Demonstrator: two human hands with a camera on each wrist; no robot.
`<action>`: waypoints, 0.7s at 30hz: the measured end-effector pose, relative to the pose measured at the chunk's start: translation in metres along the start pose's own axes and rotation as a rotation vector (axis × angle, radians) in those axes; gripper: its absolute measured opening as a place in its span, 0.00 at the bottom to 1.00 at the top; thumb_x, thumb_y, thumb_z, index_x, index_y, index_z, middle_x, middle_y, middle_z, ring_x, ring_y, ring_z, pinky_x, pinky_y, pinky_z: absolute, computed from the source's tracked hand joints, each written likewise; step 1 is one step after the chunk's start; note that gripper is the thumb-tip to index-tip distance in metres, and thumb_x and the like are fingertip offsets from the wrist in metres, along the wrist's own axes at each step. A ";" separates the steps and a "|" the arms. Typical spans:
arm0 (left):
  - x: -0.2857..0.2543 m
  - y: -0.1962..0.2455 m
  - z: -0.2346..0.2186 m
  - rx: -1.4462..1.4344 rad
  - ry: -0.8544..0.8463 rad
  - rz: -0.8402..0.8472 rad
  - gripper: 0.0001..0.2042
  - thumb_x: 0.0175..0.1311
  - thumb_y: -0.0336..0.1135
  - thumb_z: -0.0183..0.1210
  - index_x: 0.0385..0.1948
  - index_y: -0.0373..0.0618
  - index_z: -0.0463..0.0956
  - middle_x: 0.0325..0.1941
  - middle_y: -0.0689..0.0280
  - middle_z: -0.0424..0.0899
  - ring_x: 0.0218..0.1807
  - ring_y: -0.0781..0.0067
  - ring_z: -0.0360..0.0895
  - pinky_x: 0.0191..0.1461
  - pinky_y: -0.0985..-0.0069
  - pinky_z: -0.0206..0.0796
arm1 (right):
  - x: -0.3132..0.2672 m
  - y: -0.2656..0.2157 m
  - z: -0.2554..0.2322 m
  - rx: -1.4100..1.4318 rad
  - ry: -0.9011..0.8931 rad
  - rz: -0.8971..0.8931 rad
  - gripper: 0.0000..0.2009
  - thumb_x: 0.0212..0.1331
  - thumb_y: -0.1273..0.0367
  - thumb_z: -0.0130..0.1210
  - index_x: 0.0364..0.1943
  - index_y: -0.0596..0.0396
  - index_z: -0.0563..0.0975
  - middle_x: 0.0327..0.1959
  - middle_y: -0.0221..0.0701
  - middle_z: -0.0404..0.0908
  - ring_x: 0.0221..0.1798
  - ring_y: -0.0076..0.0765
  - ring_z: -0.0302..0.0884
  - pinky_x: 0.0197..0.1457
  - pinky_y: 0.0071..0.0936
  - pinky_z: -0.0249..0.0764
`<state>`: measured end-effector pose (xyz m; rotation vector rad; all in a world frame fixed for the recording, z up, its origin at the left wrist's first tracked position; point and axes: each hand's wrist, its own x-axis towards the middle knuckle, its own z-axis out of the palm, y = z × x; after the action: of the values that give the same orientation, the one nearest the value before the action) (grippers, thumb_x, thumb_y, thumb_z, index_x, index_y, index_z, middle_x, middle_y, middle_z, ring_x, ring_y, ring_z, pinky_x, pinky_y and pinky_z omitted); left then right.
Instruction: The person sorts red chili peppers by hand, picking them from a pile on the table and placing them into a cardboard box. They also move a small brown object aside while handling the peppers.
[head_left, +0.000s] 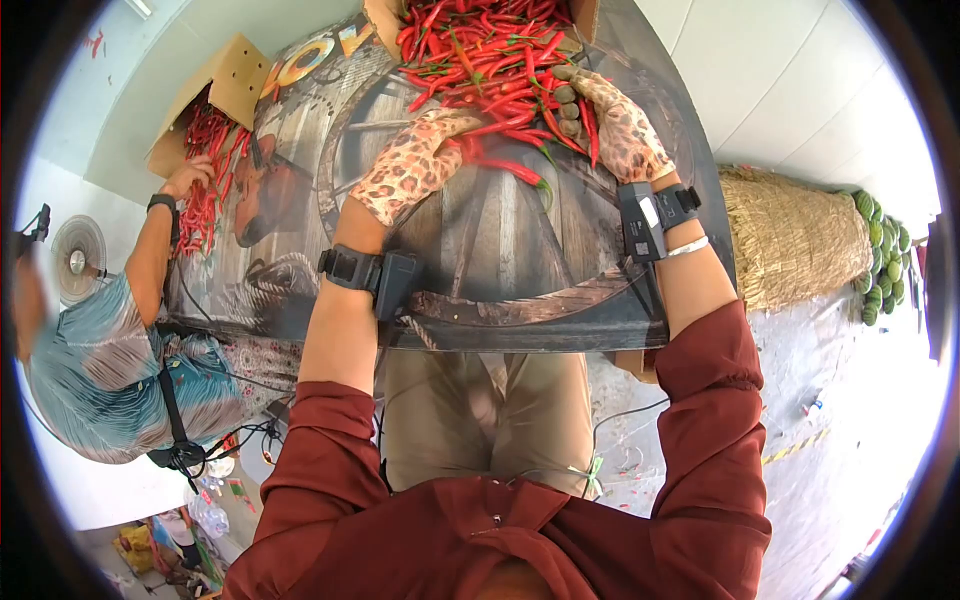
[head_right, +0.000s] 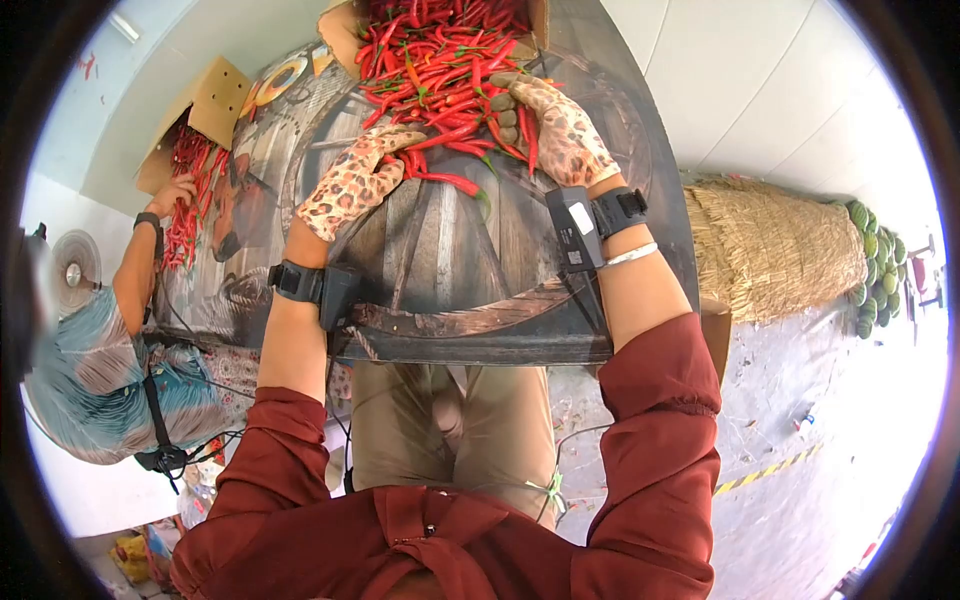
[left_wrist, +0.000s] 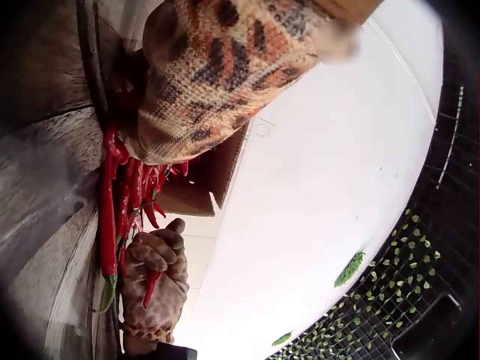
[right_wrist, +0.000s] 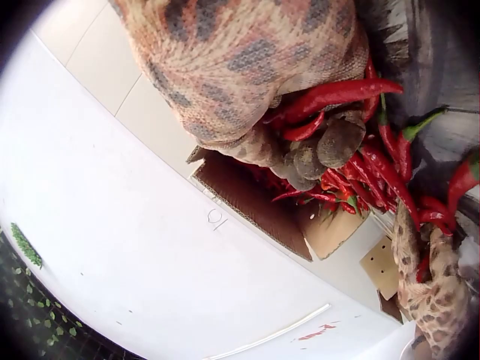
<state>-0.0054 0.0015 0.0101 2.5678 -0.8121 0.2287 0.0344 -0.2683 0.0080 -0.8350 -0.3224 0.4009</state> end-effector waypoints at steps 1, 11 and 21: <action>-0.001 -0.001 0.001 0.003 0.018 -0.005 0.20 0.58 0.29 0.49 0.55 0.48 0.71 0.60 0.56 0.71 0.64 0.56 0.64 0.68 0.65 0.53 | 0.001 0.001 -0.003 0.012 -0.030 0.001 0.17 0.66 0.69 0.45 0.55 0.63 0.68 0.31 0.25 0.71 0.31 0.19 0.68 0.33 0.18 0.70; -0.005 0.007 -0.009 0.071 -0.001 -0.120 0.16 0.60 0.38 0.53 0.49 0.48 0.74 0.55 0.56 0.73 0.59 0.54 0.68 0.61 0.66 0.61 | 0.001 0.001 -0.005 0.041 -0.060 0.006 0.16 0.67 0.68 0.44 0.55 0.62 0.70 0.31 0.25 0.72 0.31 0.19 0.68 0.32 0.18 0.70; 0.000 0.002 0.001 0.045 0.080 -0.229 0.18 0.60 0.43 0.54 0.50 0.46 0.73 0.58 0.52 0.70 0.62 0.52 0.65 0.63 0.65 0.60 | -0.001 0.000 -0.009 0.164 -0.150 0.030 0.16 0.66 0.69 0.44 0.55 0.62 0.70 0.35 0.28 0.76 0.34 0.19 0.72 0.36 0.18 0.73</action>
<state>-0.0066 -0.0003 0.0103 2.6471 -0.4830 0.2793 0.0378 -0.2747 0.0024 -0.6511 -0.4102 0.5127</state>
